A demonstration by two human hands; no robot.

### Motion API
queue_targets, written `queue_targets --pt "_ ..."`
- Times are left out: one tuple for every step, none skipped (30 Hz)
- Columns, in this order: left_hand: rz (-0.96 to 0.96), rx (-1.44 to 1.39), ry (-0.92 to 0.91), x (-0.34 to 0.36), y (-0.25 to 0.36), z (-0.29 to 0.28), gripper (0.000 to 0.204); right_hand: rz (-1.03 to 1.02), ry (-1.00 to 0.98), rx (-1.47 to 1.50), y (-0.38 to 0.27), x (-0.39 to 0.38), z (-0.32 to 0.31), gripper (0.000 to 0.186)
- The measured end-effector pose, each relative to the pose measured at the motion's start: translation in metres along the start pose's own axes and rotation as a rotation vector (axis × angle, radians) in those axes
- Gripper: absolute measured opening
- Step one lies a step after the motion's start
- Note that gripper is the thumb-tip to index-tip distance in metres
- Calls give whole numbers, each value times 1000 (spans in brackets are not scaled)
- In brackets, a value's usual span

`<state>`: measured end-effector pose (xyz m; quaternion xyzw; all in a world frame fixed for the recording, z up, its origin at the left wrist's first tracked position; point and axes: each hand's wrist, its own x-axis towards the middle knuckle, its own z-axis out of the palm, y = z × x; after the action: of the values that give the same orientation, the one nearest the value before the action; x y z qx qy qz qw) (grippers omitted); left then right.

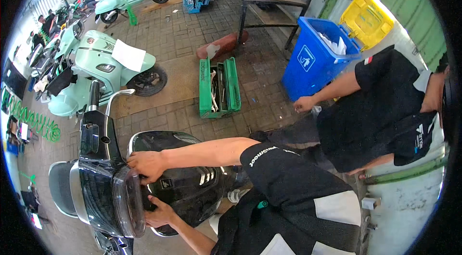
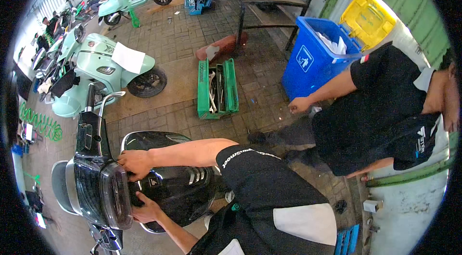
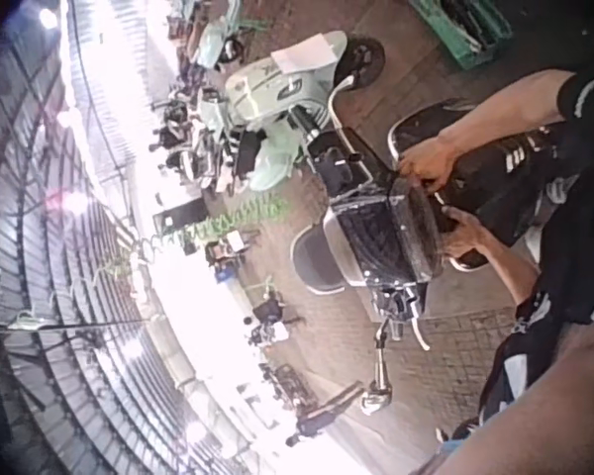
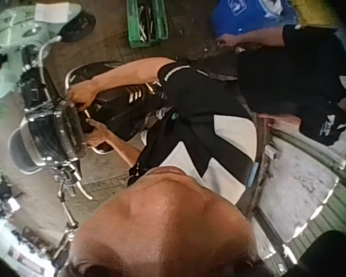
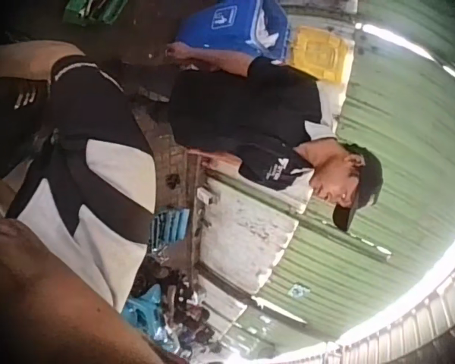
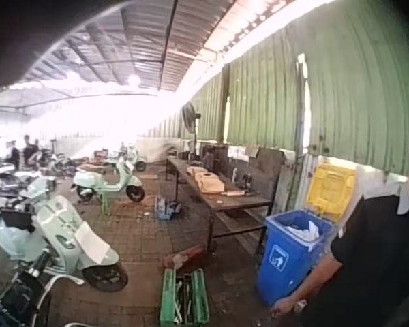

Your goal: The person removes a plastic panel from the front of a black scooter using a screwdriver, handles several screws, and works with another person to align and reattach the panel.

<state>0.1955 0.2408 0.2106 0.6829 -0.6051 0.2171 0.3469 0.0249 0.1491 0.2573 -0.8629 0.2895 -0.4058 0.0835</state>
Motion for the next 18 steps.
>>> queue_targets --pt "2 -12 6 1 -2 1 62 -26 -9 -7 1 4 -2 26" --pt "-7 -11 11 1 -2 1 62 -35 -16 -6 1 6 -3 26" --pt "-20 -10 -11 1 -2 0 61 -60 8 17 0 7 -4 25" --pt "-30 -10 -32 2 -2 1 60 -83 34 40 1 8 -4 25" --pt "-37 -10 -27 3 0 0 60 -90 29 39 0 9 -5 25" --pt "-15 -13 10 5 2 0 59 -74 52 53 -1 9 -6 26" --pt "7 -16 46 6 5 -1 58 -56 75 67 -1 9 -6 27" --pt "2 -19 48 7 6 -3 58 -59 71 64 -2 8 -5 27" --pt "-7 -11 35 9 8 -7 56 -33 66 55 -3 8 -5 27" --pt "-12 -5 20 10 9 -8 55 -3 64 46 -4 7 -3 27" --pt "-11 -11 19 9 8 -7 55 -1 63 41 -3 7 -1 27" --pt "-12 -13 32 8 7 -6 54 -12 89 60 -2 8 1 27" --pt "-13 -14 41 8 8 -6 54 -21 114 81 -2 7 2 27" --pt "-12 -19 38 8 10 -6 54 -19 109 61 -1 6 2 28" --pt "-44 -43 -6 8 12 -8 53 -14 108 56 0 5 2 28" --pt "-72 -62 -50 8 13 -11 53 6 102 59 0 5 3 28" --pt "-67 -62 -53 8 14 -13 53 26 97 62 0 5 4 29" --pt "-78 -65 -54 8 14 -14 53 30 100 62 0 4 5 29"
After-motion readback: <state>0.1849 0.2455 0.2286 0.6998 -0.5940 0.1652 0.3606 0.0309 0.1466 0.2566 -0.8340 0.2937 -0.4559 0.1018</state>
